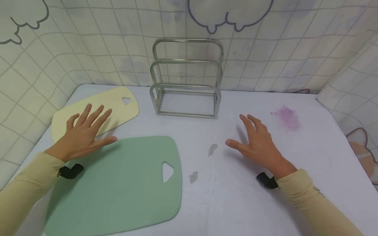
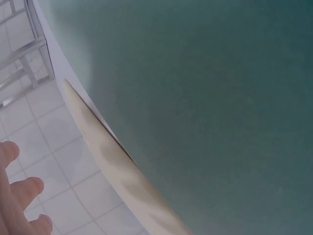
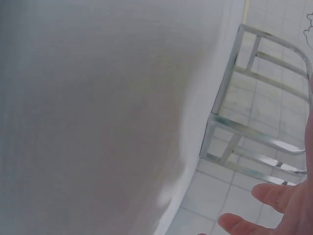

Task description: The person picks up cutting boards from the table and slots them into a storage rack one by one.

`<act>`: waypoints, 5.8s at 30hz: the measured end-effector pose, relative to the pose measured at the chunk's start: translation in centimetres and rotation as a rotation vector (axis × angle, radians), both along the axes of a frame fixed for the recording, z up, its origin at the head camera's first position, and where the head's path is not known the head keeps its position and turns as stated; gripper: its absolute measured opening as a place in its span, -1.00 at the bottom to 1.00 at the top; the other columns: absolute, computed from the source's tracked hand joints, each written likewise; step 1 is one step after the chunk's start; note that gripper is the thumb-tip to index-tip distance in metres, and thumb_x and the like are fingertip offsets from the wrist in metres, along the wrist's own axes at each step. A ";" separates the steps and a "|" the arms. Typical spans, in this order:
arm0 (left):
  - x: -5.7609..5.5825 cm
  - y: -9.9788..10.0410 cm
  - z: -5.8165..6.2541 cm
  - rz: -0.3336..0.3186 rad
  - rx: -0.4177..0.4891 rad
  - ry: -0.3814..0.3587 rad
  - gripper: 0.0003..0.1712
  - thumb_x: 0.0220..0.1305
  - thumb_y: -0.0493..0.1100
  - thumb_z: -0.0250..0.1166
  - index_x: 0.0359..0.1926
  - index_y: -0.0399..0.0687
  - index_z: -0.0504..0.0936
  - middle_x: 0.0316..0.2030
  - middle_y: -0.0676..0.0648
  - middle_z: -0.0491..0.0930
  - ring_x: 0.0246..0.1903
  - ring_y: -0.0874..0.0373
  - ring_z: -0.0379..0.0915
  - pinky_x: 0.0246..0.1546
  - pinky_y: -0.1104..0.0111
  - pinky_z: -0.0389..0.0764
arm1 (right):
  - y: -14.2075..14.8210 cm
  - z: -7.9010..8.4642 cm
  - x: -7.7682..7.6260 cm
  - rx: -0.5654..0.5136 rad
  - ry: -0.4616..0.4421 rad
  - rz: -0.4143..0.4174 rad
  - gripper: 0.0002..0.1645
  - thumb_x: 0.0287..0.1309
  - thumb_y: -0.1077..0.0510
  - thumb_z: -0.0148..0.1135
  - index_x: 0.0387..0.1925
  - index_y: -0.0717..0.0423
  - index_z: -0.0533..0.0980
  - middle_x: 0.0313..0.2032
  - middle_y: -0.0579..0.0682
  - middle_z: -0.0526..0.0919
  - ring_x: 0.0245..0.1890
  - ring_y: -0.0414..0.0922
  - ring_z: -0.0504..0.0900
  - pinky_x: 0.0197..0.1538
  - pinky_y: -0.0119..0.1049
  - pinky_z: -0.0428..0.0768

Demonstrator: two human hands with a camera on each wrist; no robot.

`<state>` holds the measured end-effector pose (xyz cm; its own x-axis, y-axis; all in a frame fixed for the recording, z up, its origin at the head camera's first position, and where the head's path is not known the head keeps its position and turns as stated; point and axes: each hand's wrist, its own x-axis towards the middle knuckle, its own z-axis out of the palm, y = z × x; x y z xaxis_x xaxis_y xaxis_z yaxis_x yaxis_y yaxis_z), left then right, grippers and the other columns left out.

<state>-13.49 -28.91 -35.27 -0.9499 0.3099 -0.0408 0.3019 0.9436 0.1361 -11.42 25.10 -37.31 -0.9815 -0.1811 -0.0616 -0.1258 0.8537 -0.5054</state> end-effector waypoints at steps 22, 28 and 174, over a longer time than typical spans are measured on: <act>0.0 0.4 -0.4 -0.015 -0.009 -0.041 0.11 0.36 0.47 0.16 0.68 0.26 -0.16 0.67 -0.18 -0.10 0.67 -0.29 -0.40 0.44 -0.34 -0.14 | -2.0 -0.2 0.8 -0.026 0.000 0.060 0.22 0.21 -0.33 0.40 0.64 -0.04 -0.04 0.60 0.30 -0.02 0.52 0.44 0.08 0.36 0.51 0.24; 0.1 0.5 -0.4 -0.032 -0.008 -0.028 0.10 0.36 0.45 0.18 0.68 0.24 -0.13 0.66 -0.19 -0.05 0.66 -0.30 -0.34 0.43 -0.34 -0.10 | -2.4 -0.2 0.9 -0.033 0.009 0.077 0.22 0.21 -0.32 0.41 0.64 -0.02 -0.03 0.59 0.32 0.01 0.51 0.45 0.10 0.36 0.50 0.26; 0.8 2.5 -1.4 -0.271 0.004 -0.108 0.12 0.12 0.47 0.41 0.56 0.09 0.27 0.32 -0.20 0.40 0.34 -0.27 0.27 0.30 -0.27 0.32 | -10.1 -1.7 3.3 -0.191 -0.048 0.320 0.35 -0.04 -0.41 0.53 0.62 -0.09 0.05 0.56 0.15 0.18 0.56 0.20 0.21 0.51 0.24 0.32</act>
